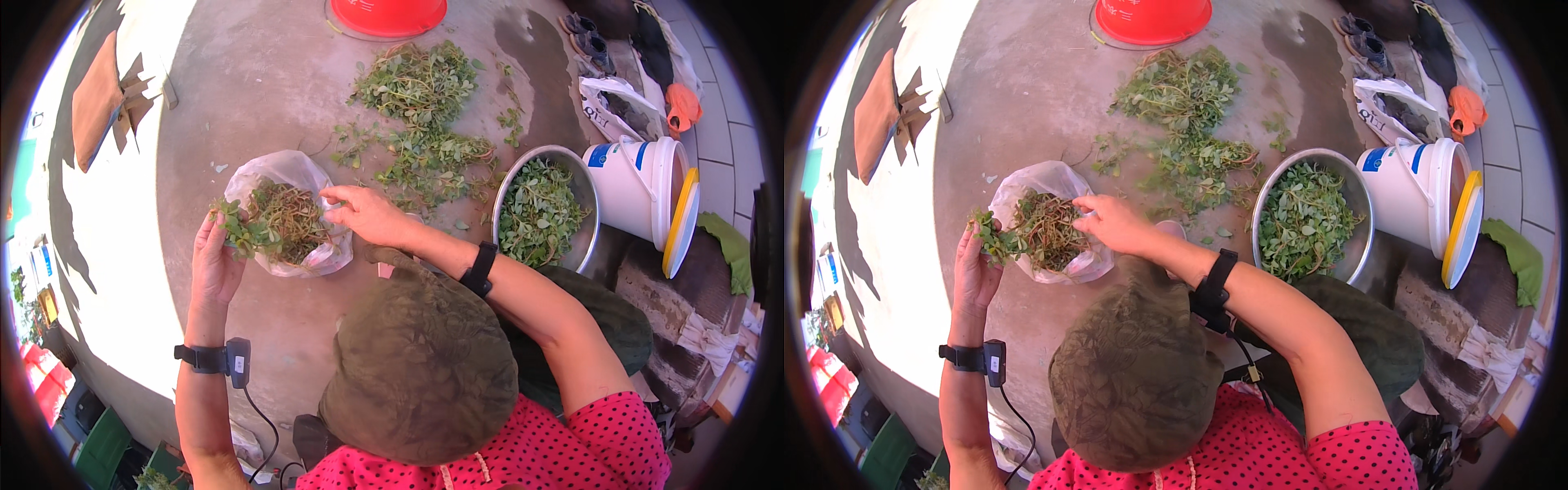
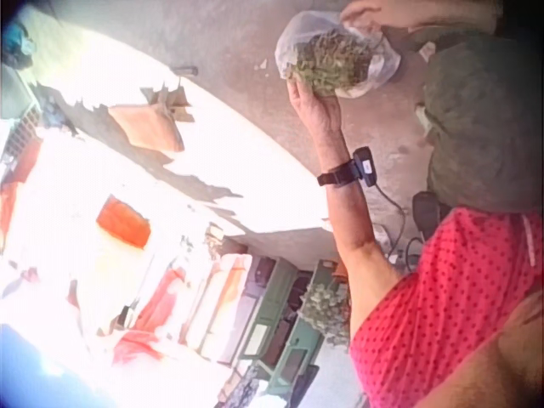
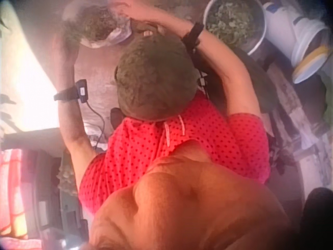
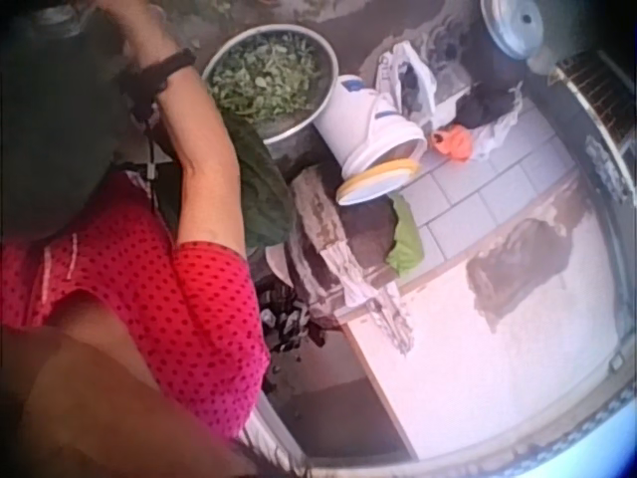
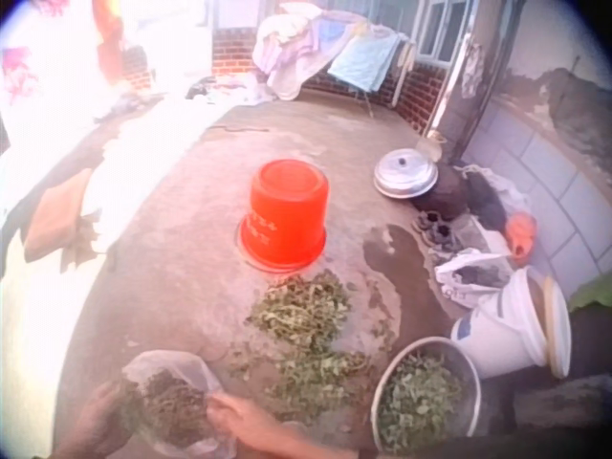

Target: The person picks leaves and stems from small plants by hand, placing the edible parts into a metal bowl and the waste into a plastic bag or onto the ground.

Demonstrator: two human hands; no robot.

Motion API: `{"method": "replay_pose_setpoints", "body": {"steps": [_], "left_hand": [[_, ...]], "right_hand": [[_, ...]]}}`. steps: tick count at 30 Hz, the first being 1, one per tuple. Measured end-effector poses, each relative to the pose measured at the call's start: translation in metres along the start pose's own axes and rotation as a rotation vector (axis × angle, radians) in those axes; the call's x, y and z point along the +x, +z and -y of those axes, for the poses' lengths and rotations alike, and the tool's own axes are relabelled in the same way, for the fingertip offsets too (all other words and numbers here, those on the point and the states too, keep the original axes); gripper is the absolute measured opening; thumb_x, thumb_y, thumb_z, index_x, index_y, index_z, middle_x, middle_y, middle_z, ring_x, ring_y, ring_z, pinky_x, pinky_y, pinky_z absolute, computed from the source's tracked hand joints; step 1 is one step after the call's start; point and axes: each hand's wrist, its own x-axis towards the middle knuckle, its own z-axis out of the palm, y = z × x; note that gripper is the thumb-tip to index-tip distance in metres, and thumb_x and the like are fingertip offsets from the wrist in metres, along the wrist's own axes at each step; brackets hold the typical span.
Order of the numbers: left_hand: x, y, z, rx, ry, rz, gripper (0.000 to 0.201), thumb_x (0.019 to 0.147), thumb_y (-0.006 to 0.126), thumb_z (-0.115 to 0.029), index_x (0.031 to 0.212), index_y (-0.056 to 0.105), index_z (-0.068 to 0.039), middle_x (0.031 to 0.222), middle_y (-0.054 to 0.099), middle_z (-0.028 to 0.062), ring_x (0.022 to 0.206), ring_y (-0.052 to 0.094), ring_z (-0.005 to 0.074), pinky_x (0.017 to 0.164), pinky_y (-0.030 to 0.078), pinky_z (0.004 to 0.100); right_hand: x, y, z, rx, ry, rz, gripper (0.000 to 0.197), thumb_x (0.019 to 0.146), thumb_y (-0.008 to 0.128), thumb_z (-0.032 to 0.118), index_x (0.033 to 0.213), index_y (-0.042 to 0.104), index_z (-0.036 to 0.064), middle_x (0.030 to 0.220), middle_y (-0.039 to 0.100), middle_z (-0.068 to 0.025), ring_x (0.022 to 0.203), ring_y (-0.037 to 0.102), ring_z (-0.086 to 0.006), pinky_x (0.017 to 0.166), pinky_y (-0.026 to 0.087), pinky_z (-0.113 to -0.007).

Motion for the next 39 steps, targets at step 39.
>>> {"method": "replay_pose_setpoints", "body": {"steps": [39], "left_hand": [[0.107,0.246,0.069,0.112,-0.108,0.685,0.024,0.093,0.052,-0.004,0.116,0.058,-0.004,0.109,0.064,0.004,0.099,0.059,0.0118,0.09,0.047,0.0286]], "right_hand": [[-0.153,-0.219,0.062,0.055,0.297,-0.567,0.044,0.084,0.066,0.022,0.12,0.057,-0.001,0.109,0.065,-0.0177,0.099,0.065,-0.0225,0.089,0.049,-0.033]]}}
